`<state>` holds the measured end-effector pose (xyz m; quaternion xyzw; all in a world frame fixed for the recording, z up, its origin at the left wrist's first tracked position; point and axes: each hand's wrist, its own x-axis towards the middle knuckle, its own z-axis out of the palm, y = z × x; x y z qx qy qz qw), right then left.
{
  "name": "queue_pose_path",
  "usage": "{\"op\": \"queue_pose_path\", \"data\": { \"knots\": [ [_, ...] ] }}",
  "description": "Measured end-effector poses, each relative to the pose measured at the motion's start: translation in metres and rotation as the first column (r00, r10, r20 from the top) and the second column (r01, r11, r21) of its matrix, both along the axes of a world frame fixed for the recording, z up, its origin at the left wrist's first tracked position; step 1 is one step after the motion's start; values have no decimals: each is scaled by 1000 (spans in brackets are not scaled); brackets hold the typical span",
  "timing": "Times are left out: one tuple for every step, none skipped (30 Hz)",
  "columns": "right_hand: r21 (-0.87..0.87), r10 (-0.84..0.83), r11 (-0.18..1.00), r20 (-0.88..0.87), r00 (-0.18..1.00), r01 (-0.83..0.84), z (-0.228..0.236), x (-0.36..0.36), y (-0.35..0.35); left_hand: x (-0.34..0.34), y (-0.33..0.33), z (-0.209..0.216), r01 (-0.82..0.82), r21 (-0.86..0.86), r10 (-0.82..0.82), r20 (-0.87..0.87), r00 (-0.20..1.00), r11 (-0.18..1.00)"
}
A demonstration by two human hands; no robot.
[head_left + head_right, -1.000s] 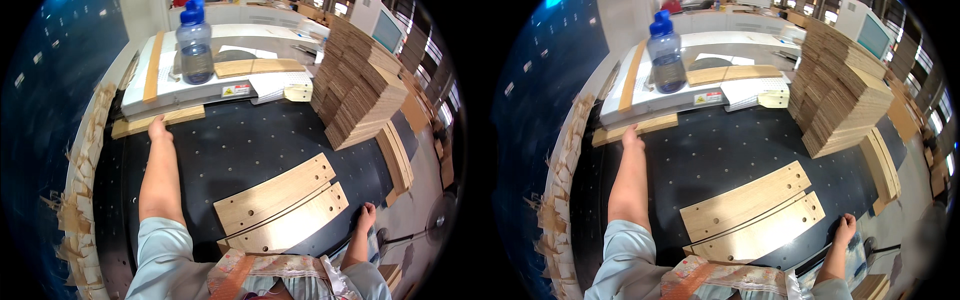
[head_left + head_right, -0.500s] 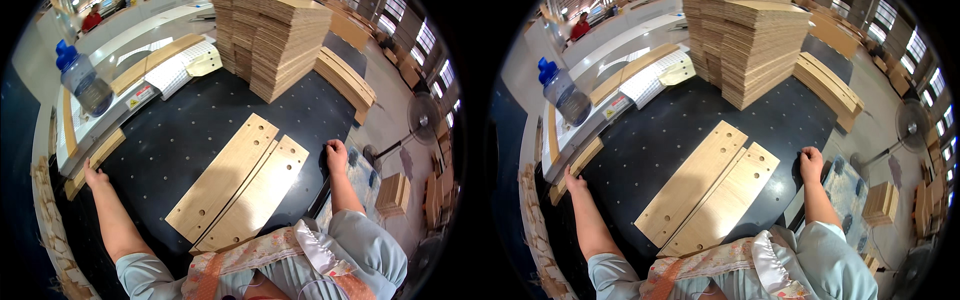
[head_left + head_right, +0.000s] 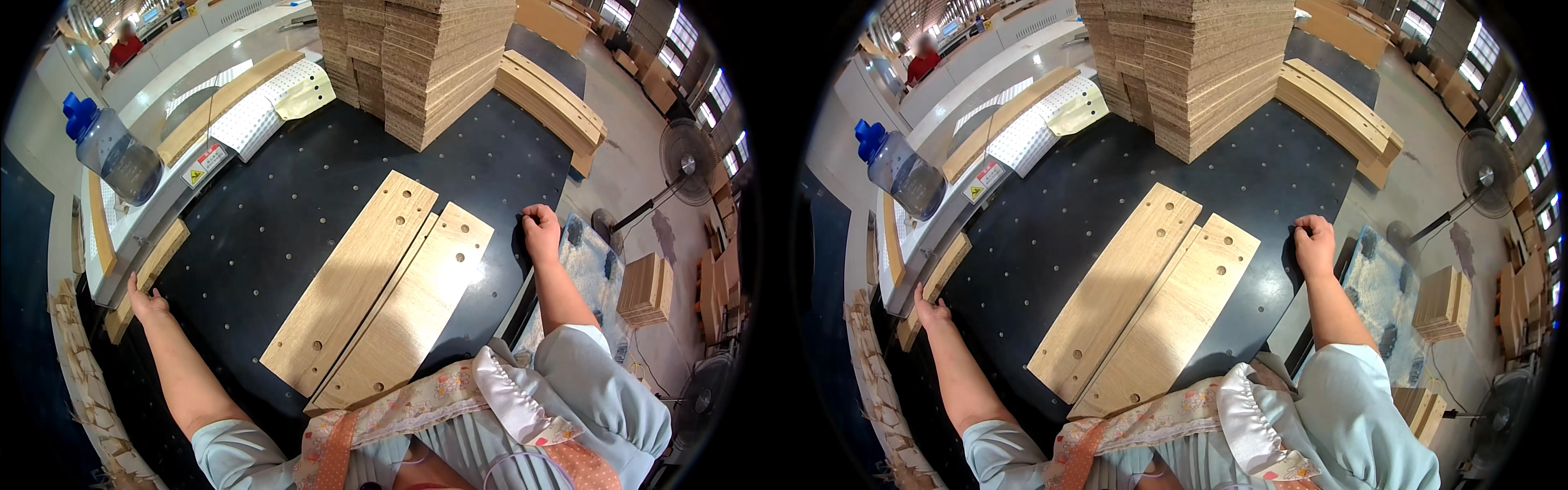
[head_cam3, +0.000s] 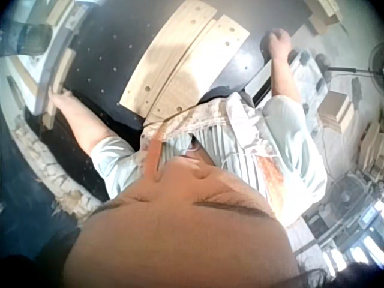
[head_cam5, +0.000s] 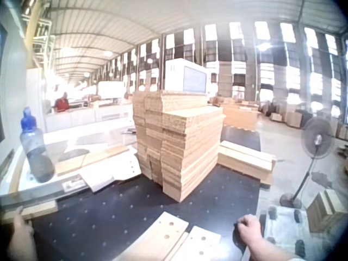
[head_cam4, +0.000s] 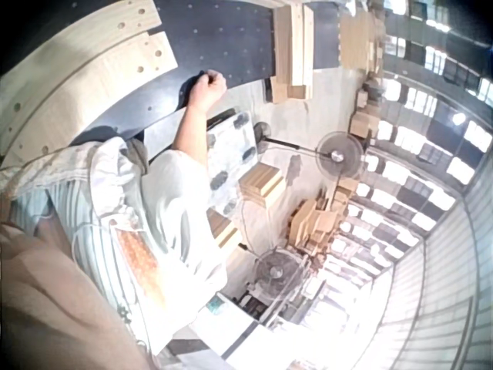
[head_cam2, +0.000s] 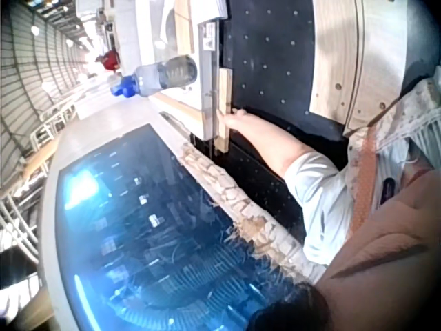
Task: The person prepares wood pieces by inserting wooden pegs into pre-drilled holes, using an air nozzle to clear debris from a workbench, and stacking finished boards.
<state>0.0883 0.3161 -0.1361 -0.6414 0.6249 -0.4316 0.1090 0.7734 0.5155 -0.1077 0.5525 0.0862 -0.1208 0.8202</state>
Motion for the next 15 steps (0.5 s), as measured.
{"op": "queue_pose_path", "data": {
  "knots": [
    [7,1,1000,2,1000,-1,-1,-1,0,3,0,-2,-13,4,13,3,1000,1000],
    [1,4,1000,9,1000,-4,-1,-1,0,5,1,-3,0,-2,0,5,1000,1000],
    [0,4,1000,13,1000,-4,-2,-2,1,2,0,-1,18,-2,-18,5,1000,1000],
    [-1,2,1000,17,1000,-2,-3,-3,1,-1,-1,0,36,-3,-36,4,999,999],
    [1,4,1000,12,1000,-4,-3,-3,1,2,-2,-3,29,7,-29,-15,999,1000],
    [4,10,1000,8,1000,-10,-3,-2,1,9,1,-4,19,20,-18,-32,999,1000],
    [-2,13,1000,4,1000,-13,-1,0,0,17,1,-5,11,23,-10,-49,999,1000],
    [6,8,1000,23,1000,-9,-1,3,2,23,6,-7,48,42,-47,-27,999,998],
    [-26,16,1000,-1,1000,-16,3,4,6,19,3,-7,55,49,-54,-27,998,997],
    [-23,13,1000,-14,1000,-13,2,2,6,16,0,-5,62,56,-61,-27,998,997],
    [-19,9,1000,-27,1000,-10,2,-1,4,13,-4,-5,69,63,-68,-27,997,996],
    [-18,4,1000,-3,1000,-4,4,3,6,14,-5,-3,53,67,-51,-23,998,996],
    [-26,6,1000,-11,1000,-7,4,4,7,14,-5,-2,62,72,-60,-30,998,995],
    [-33,9,999,-19,1000,-10,4,3,7,13,-5,-3,70,78,-67,-38,997,994],
    [-46,15,999,-26,1000,-16,5,3,6,12,-4,1,75,78,-71,-44,996,994]
  ]
}}
